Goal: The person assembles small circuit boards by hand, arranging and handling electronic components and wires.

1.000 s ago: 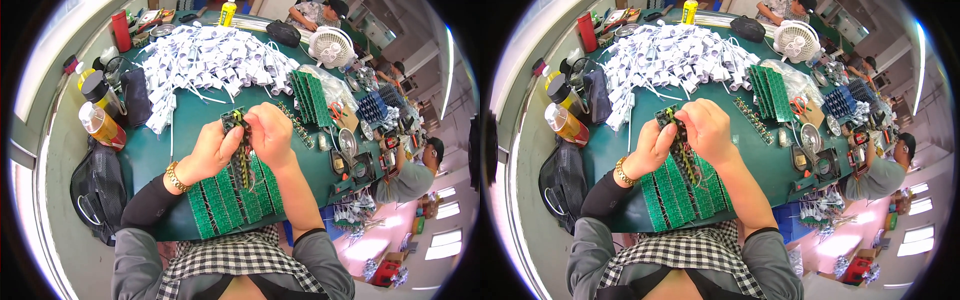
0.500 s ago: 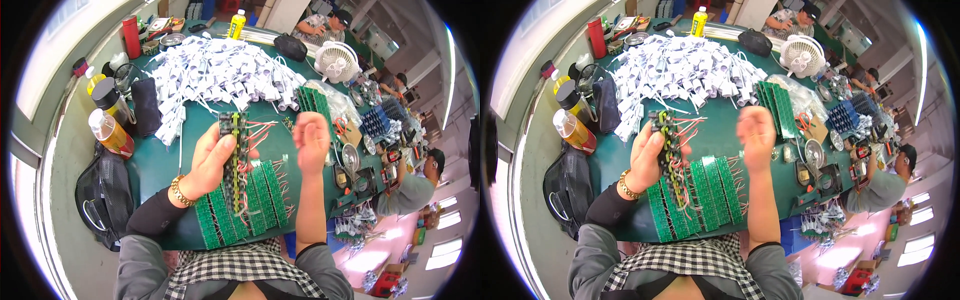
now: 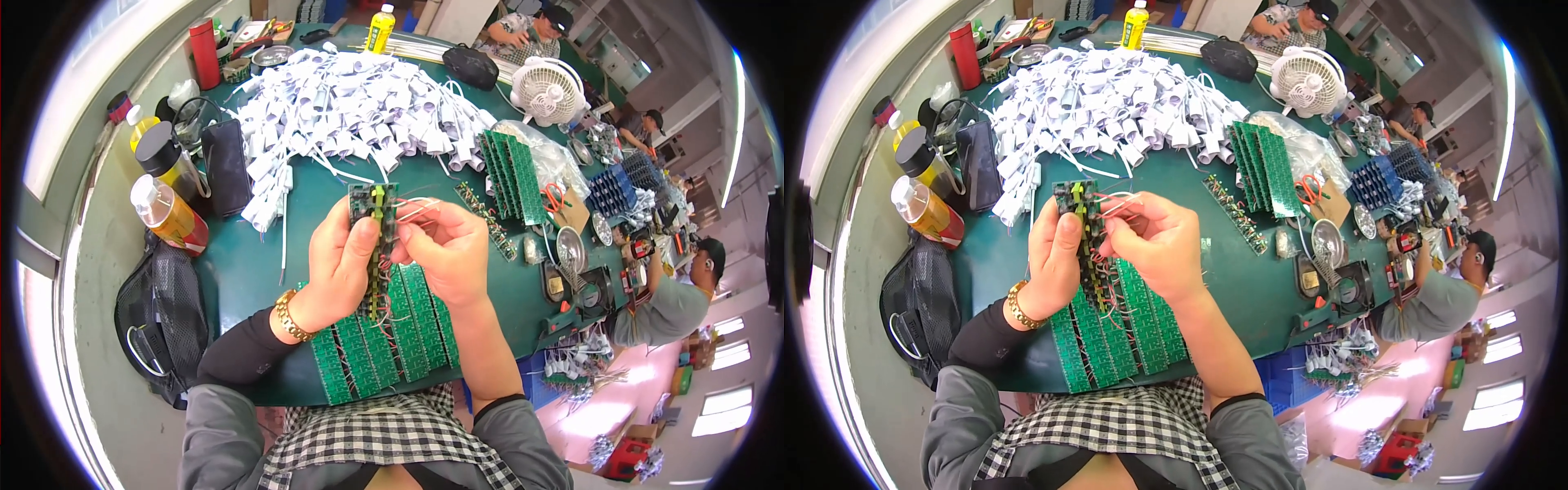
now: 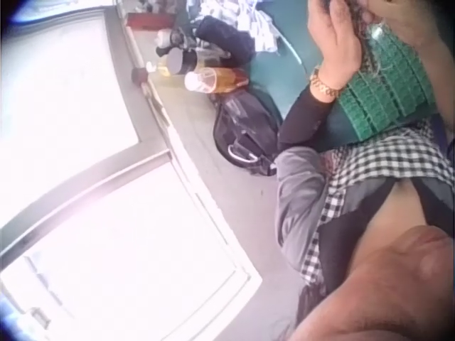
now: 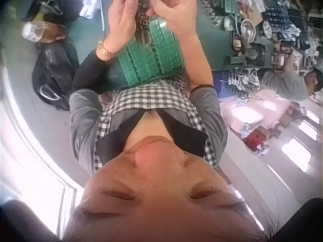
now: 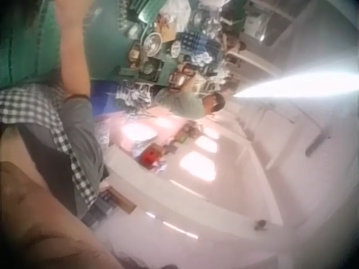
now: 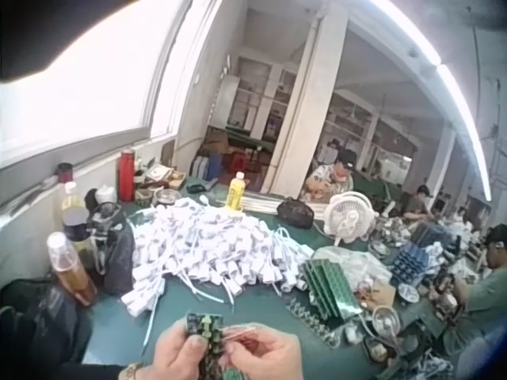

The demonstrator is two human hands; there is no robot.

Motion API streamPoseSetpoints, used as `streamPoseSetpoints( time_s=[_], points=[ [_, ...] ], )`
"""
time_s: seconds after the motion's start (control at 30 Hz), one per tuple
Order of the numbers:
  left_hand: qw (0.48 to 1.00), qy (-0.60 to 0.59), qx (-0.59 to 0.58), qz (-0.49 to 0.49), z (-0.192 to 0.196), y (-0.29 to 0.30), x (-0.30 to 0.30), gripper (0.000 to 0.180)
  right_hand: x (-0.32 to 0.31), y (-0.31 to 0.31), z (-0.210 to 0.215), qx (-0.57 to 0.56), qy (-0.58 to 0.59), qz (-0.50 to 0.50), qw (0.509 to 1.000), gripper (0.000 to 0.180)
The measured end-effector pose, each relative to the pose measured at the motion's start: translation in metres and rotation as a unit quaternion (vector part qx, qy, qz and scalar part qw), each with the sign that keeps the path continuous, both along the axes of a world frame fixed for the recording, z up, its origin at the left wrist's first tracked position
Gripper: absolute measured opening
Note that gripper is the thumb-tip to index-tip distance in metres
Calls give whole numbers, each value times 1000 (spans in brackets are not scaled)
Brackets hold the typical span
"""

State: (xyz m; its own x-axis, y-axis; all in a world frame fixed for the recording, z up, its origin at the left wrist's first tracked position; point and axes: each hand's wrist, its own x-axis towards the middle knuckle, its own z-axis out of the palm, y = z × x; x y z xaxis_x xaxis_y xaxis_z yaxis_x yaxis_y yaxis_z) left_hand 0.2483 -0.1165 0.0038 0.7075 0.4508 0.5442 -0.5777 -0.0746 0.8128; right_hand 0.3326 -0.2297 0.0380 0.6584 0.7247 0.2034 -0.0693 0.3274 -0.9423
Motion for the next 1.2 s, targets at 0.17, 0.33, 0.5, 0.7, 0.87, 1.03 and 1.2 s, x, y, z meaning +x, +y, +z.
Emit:
streamPoseSetpoints(
  time_s=[0.17,0.33,0.5,0.7,0.87,1.03,1.2],
  points=[
    [994,12,-103,-38,1,-8,-5,39,-3,-10,-16,67,-76,-74,992,13],
    [984,-13,-178,1,24,-19,-4,43,33,-43,-28,170,-65,-228,957,16],
    [978,39,-202,-36,10,-4,0,29,1,-30,-29,24,-285,-151,946,31],
    [966,2,-250,-67,11,-9,-3,23,-28,-8,-17,-75,-446,-163,877,47],
    [945,52,-299,-120,18,-8,-8,37,-23,-7,-22,-49,-352,-108,928,24],
    [946,73,-263,-173,12,-7,-8,40,-22,-12,-20,-95,-360,-84,924,21],
    [950,55,-230,-205,7,-10,-5,40,-24,-13,-11,-122,-459,-156,866,19]
  ],
)
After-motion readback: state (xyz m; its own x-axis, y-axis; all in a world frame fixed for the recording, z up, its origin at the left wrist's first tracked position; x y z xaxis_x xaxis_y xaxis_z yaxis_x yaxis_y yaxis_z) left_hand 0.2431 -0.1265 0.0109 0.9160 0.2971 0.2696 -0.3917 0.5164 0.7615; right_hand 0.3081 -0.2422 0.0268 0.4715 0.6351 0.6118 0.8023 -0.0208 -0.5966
